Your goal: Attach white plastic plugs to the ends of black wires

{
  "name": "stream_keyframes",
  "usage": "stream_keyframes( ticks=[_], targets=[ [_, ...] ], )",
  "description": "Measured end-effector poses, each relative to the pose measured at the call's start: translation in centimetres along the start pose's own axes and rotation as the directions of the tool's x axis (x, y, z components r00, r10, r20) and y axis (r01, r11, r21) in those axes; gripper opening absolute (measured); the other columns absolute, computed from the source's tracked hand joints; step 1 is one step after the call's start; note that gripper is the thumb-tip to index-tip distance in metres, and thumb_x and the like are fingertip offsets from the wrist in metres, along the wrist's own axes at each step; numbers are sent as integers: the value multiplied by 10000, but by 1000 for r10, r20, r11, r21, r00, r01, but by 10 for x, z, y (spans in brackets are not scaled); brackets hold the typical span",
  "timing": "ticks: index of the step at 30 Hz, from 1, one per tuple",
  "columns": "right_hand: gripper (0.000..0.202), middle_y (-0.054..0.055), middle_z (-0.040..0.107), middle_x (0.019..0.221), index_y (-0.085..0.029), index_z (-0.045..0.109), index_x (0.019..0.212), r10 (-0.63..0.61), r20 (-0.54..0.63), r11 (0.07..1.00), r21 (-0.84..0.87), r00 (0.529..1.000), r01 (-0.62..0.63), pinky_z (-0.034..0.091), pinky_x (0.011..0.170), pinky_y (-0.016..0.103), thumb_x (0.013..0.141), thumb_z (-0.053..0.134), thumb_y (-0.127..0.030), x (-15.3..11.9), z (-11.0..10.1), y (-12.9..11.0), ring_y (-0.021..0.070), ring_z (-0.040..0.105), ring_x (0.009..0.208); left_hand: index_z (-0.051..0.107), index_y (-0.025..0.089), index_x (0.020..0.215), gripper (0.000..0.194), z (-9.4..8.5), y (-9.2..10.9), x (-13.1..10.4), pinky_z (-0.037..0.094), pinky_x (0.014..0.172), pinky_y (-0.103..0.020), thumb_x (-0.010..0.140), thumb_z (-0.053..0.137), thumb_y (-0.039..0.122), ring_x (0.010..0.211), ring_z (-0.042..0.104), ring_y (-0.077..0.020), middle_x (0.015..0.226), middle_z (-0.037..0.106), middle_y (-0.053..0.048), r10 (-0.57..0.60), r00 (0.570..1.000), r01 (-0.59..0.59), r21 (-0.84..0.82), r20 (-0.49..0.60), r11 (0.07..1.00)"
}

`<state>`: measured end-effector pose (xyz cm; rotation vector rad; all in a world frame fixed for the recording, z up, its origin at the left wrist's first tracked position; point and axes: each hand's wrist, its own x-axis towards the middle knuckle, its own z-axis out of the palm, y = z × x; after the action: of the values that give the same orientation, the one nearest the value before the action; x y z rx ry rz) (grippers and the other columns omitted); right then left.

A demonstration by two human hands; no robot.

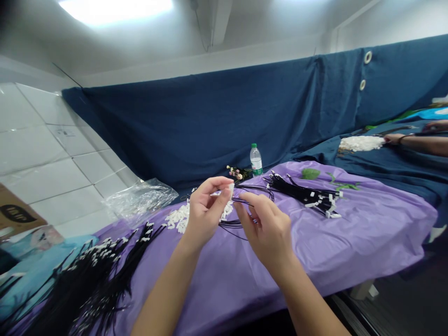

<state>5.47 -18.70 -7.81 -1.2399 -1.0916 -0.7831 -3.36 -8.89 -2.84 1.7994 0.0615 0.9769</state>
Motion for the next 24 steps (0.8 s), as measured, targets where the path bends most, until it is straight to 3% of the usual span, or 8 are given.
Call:
stream_keyframes(
  ticks=[3, 8, 14, 24],
  targets=[
    [183, -38, 450, 640, -192, 623, 985, -67, 11, 998, 9, 998, 67, 357, 503, 216, 840, 645, -82, 1, 0, 1, 71, 394, 521, 630, 184, 1017, 239, 3, 2, -2, 209, 401, -200, 871, 615, 374, 449, 319, -10, 784, 543, 4, -23, 999, 23, 6, 25, 1000],
    [182, -38, 442, 626, -190, 600, 875, -78, -36, 991, 106, 996, 81, 340, 479, 213, 804, 664, -36, 3, -1, -2, 75, 390, 523, 631, 184, 1013, 216, 3, 4, -5, 206, 411, -204, 875, 614, 350, 455, 316, -16, 734, 535, 13, -20, 999, 21, -12, 41, 1000],
    [209, -31, 453, 594, -179, 524, 714, -65, 36, 987, 147, 997, 59, 313, 476, 215, 824, 640, -45, 0, 0, -2, 72, 361, 520, 631, 164, 990, 192, 7, 1, -6, 215, 412, -204, 860, 629, 306, 454, 330, -21, 722, 538, 9, -15, 1000, 15, -14, -4, 1000],
    [186, -26, 475, 614, -176, 556, 722, -53, 66, 986, 164, 996, 42, 358, 485, 200, 836, 625, -47, -4, 0, 3, 63, 411, 520, 640, 163, 966, 178, 15, -6, -7, 330, 462, -201, 858, 613, 302, 504, 455, -60, 712, 536, -3, -46, 998, 45, -26, -34, 999]
  ],
)
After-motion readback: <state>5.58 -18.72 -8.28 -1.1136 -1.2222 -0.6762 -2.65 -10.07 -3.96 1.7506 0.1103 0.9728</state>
